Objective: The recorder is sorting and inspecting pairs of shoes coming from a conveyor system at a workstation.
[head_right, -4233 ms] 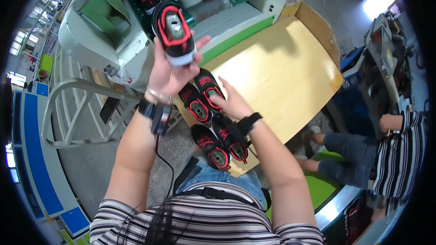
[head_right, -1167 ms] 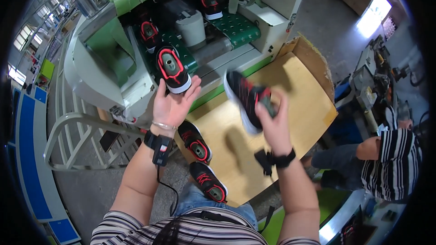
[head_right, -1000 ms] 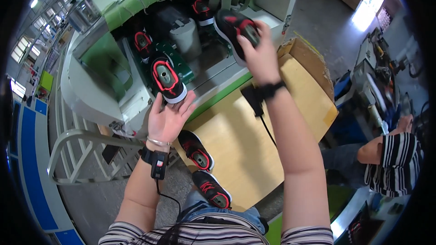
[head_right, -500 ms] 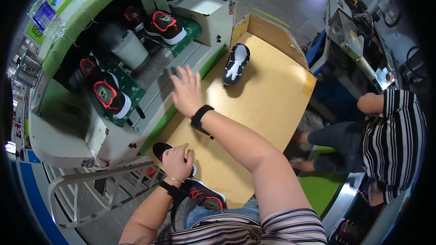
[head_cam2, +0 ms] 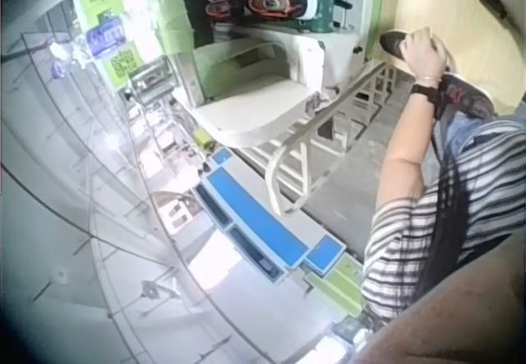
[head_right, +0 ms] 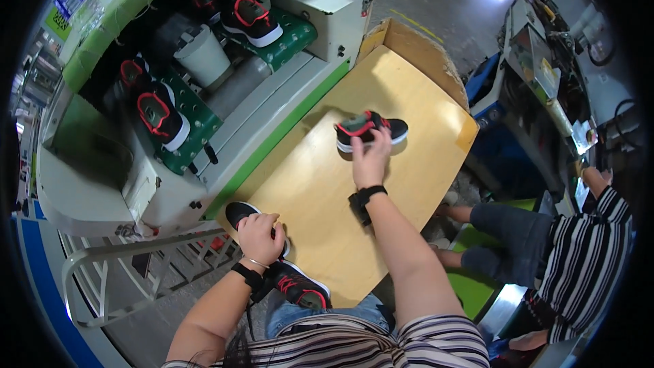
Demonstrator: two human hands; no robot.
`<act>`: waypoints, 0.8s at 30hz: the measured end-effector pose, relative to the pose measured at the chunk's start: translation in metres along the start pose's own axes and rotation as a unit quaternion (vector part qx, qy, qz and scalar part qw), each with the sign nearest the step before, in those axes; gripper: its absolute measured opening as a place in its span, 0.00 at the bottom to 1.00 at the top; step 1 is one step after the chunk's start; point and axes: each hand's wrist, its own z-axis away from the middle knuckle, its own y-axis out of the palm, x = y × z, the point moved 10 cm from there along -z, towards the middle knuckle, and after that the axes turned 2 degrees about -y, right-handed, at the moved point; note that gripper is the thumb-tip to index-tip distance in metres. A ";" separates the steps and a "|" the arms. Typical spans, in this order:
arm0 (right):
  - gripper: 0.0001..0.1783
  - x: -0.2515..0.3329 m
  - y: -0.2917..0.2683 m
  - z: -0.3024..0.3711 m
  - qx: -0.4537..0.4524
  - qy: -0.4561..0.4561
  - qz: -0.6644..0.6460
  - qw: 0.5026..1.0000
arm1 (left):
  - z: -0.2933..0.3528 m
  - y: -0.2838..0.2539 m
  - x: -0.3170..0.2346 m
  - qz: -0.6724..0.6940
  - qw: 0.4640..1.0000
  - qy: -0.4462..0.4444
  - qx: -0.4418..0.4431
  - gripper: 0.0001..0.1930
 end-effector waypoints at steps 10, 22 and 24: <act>0.45 -0.042 0.011 -0.006 0.005 0.319 -0.043 0.947 | 0.002 0.018 0.003 0.006 0.999 -0.018 0.044 0.18; 0.48 0.232 -0.012 0.133 0.403 0.110 -0.571 0.707 | 0.037 -0.072 0.000 0.809 0.554 -0.173 0.093 0.48; 0.49 0.206 0.032 0.162 0.496 0.066 -0.404 0.766 | 0.054 -0.080 0.018 0.824 0.523 -0.212 0.048 0.51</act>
